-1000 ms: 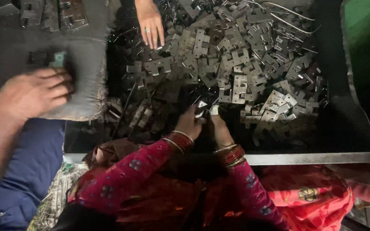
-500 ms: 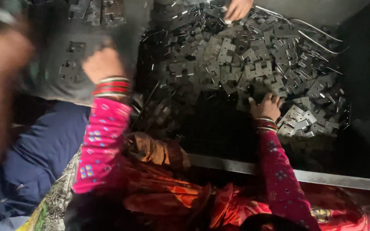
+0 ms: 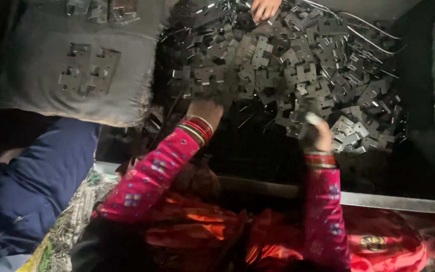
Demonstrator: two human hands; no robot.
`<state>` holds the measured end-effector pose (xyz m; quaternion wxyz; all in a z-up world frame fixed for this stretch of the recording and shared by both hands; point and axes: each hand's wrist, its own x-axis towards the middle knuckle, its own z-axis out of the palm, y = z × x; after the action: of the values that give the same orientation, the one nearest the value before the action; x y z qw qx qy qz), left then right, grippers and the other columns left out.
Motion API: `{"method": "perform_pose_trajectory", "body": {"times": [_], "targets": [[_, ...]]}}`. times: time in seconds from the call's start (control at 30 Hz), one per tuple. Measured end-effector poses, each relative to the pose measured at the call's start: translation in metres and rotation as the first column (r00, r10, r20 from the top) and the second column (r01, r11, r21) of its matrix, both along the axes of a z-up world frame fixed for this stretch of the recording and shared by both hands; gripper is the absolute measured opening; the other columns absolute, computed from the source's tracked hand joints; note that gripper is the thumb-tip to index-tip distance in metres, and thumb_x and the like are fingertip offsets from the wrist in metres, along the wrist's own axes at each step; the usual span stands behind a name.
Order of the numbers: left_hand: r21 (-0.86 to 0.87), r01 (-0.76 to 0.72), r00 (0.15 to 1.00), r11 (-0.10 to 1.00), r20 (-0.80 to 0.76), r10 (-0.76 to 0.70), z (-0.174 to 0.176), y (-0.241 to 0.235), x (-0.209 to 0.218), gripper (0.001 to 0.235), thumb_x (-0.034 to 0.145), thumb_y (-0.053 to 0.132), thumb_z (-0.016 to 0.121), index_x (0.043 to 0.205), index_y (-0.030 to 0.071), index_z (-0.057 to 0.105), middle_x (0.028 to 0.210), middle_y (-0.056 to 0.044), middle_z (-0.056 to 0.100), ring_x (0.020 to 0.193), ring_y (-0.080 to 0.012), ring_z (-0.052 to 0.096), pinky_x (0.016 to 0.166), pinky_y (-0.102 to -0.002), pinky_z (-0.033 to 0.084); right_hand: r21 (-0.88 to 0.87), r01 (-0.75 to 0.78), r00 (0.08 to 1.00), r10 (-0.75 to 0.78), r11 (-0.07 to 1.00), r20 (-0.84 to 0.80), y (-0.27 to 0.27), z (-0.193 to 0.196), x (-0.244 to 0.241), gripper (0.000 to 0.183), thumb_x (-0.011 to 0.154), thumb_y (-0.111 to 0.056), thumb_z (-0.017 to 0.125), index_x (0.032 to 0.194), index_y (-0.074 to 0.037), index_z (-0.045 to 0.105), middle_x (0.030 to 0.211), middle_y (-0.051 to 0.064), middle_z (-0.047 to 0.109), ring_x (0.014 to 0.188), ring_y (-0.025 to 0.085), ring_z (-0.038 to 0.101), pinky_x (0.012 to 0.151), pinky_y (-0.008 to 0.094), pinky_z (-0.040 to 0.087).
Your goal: The person picks up metal plates and thin metal rods from a large central bin by hand and places them into smaller containers or onto a workspace while sitting.
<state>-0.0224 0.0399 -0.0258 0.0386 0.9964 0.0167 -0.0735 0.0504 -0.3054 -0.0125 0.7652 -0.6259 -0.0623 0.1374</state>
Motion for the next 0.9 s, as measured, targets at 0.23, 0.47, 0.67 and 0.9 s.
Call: {"method": "perform_pose_trajectory", "body": {"times": [0.23,0.47,0.67,0.9], "targets": [[0.483,0.047,0.970,0.874,-0.230,0.075,-0.087,-0.001,0.018,0.031,0.093,0.027,0.058,0.117,0.018,0.075,0.143,-0.015,0.057,0.124,-0.0397,0.053,0.076,-0.058,0.044,0.468,0.121,0.980,-0.031,0.875,-0.195,0.001,0.041,-0.045,0.052,0.095,-0.038,0.075,0.132,-0.001,0.066,0.093,0.013,0.062,0.082,0.028,0.061,0.073,0.049,0.053],[0.356,0.056,0.997,0.933,-0.064,-0.036,0.043,0.001,0.007,0.018,0.092,0.025,0.068,0.100,0.015,0.080,0.109,-0.007,0.075,0.119,-0.0292,0.057,0.095,-0.049,0.042,-0.517,-0.212,0.929,0.335,0.830,0.156,0.061,-0.025,-0.067,0.047,0.082,-0.034,0.079,0.119,-0.007,0.065,0.105,0.011,0.072,0.093,0.023,0.071,0.083,0.038,0.058],[-0.448,-0.017,0.997,0.894,0.064,0.051,0.075,0.033,0.000,0.040,0.085,0.042,0.083,0.097,0.005,0.075,0.102,-0.013,0.076,0.096,-0.0302,0.075,0.091,-0.042,0.059,-1.000,-0.016,0.556,0.830,-0.027,-0.031,0.087,-0.047,-0.082,0.022,0.080,-0.023,0.080,0.100,-0.014,0.075,0.106,0.013,0.069,0.101,0.035,0.067,0.081,0.054,0.052],[-0.910,-0.183,0.982,-0.372,-0.189,-0.020,0.107,0.038,0.003,0.039,0.090,0.027,0.072,0.123,0.006,0.067,0.119,-0.008,0.076,0.093,-0.0220,0.075,0.079,-0.037,0.061,-0.494,-0.194,0.810,0.422,0.847,0.406,0.031,-0.018,-0.058,0.027,0.085,-0.023,0.080,0.107,-0.009,0.074,0.106,0.010,0.073,0.094,0.030,0.070,0.085,0.043,0.055]]}}
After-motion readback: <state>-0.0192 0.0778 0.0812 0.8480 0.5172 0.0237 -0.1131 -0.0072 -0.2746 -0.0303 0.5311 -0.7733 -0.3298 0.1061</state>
